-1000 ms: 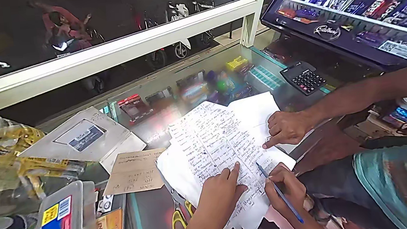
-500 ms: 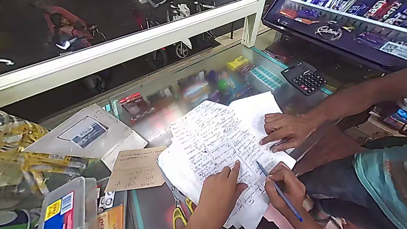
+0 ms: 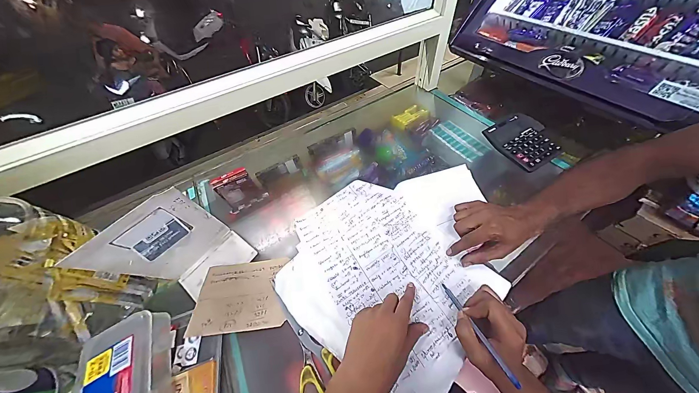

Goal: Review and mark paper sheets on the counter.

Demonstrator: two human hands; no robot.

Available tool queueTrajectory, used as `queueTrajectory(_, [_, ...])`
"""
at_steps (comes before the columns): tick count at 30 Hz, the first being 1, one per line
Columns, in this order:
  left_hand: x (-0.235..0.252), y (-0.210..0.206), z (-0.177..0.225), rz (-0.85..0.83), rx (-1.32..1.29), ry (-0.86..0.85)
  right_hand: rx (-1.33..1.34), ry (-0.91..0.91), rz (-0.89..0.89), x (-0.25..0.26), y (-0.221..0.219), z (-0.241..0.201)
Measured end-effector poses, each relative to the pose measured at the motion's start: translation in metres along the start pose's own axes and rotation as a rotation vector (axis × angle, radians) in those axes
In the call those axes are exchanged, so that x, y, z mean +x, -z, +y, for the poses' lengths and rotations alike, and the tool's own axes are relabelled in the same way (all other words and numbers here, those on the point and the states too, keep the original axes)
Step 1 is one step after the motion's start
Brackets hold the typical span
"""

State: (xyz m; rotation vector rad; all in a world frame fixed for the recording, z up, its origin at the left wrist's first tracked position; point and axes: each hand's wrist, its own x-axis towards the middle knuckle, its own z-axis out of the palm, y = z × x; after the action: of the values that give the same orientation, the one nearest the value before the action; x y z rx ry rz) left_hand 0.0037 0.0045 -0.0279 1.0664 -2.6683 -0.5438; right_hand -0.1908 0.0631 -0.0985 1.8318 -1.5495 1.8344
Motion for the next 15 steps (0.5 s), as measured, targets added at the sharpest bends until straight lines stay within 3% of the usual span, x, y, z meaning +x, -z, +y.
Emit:
queueTrajectory(5, [0.001,-0.005,0.0,0.031,0.005,-0.02,-0.013,-0.023,-0.024,0.002,0.007,-0.004])
queueTrajectory(15, [0.002,0.003,0.003,-0.067,-0.02,0.024,-0.137,0.028,-0.185,0.011,0.013,-0.011])
